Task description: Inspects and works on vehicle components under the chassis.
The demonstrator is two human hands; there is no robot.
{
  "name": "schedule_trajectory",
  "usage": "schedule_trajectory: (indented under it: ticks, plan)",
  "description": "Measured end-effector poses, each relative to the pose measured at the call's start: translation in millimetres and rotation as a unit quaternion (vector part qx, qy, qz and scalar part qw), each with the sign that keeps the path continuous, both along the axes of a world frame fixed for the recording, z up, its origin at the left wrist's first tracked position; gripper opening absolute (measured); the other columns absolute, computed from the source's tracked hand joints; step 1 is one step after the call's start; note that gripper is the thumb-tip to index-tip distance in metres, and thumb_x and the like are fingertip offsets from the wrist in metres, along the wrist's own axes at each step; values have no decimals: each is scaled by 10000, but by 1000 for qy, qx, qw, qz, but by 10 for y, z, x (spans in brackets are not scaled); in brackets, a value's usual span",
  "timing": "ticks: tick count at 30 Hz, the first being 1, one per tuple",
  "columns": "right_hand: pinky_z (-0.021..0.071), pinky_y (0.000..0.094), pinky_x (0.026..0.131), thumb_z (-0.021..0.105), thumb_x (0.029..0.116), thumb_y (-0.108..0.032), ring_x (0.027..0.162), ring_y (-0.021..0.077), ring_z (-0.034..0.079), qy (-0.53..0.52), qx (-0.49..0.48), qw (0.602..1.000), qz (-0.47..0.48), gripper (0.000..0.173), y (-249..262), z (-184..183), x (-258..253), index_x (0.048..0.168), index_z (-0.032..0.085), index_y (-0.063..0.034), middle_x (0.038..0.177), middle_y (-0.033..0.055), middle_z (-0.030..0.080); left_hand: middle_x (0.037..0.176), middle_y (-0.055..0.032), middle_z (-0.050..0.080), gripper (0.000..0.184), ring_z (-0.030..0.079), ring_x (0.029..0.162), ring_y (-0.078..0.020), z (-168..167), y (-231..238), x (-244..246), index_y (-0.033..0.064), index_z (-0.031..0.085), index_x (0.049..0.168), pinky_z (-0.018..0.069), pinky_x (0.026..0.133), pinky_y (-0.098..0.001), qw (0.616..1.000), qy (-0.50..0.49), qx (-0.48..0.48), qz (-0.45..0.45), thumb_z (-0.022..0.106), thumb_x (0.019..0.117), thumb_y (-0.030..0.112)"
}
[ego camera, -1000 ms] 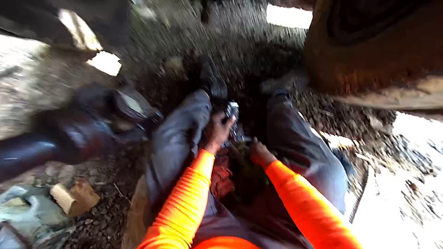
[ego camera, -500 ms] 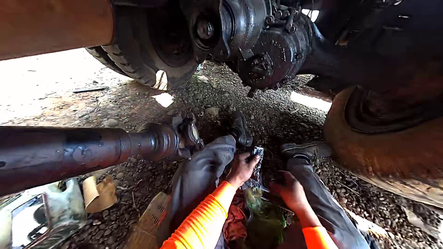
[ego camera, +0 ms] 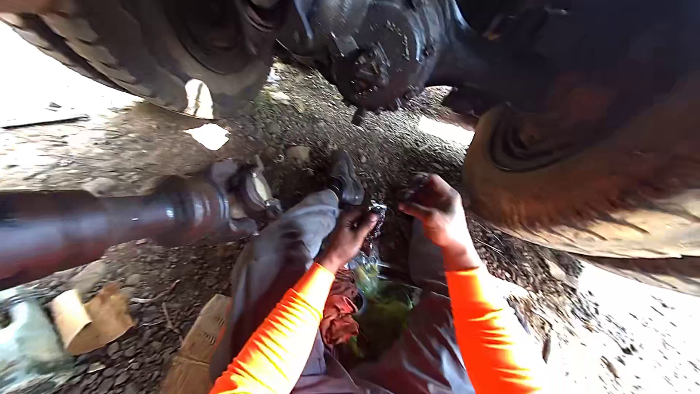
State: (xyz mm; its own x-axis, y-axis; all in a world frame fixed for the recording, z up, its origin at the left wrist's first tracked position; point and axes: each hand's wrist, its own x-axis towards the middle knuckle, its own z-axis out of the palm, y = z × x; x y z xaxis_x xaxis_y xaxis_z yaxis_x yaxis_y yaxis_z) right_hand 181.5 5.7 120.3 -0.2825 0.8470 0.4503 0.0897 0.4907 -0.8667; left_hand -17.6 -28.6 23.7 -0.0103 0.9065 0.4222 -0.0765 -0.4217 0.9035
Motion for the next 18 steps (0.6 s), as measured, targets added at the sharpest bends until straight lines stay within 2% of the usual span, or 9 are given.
schedule_trajectory:
  ticks: [3,5,10,13,15,18]
  plan:
    - [639,408,824,804,756,40,965,211,705,-1,7,999,47,655,16,6,-70,1356,574,-84,1133,93,691,1024,-61,731,239,700,949,-151,-7,9,-31,51,722,1131,600,903,-374,1000,8,15,-13,605,1052,244]
    - [630,411,859,794,774,59,999,219,698,17,7,996,84,647,46,-15,-71,1367,579,-82,1177,99,684,1028,-60,731,246,702,941,-151,-23,16,-41,54,723,1140,605,891,-373,999,7,27,-21,604,1054,251]
    - [615,390,860,774,797,50,991,189,692,93,-45,984,143,617,112,-137,-30,1361,594,-122,1166,82,692,1011,-56,725,240,697,902,-144,10,21,-54,61,718,1149,608,849,-358,998,11,35,-47,602,1055,248]
    - [607,380,857,779,824,-2,973,171,685,164,-101,967,168,516,109,-212,-26,1301,628,-128,1156,76,689,981,-61,722,227,698,864,-145,19,17,-56,53,716,1120,617,815,-352,997,14,33,-62,614,1049,243]
    - [595,398,902,778,857,-51,993,174,682,198,-124,957,174,439,118,-269,-8,1269,645,-126,1159,71,687,971,-57,719,220,693,850,-137,27,23,-59,55,718,1109,614,800,-346,997,18,37,-62,615,1048,240]
    - [588,424,949,673,960,-101,1005,179,686,232,-145,950,152,269,97,-335,-6,1228,658,-109,1127,58,685,934,-51,708,208,679,808,-124,50,13,-64,57,719,1083,605,761,-326,997,22,35,-58,616,1047,233]
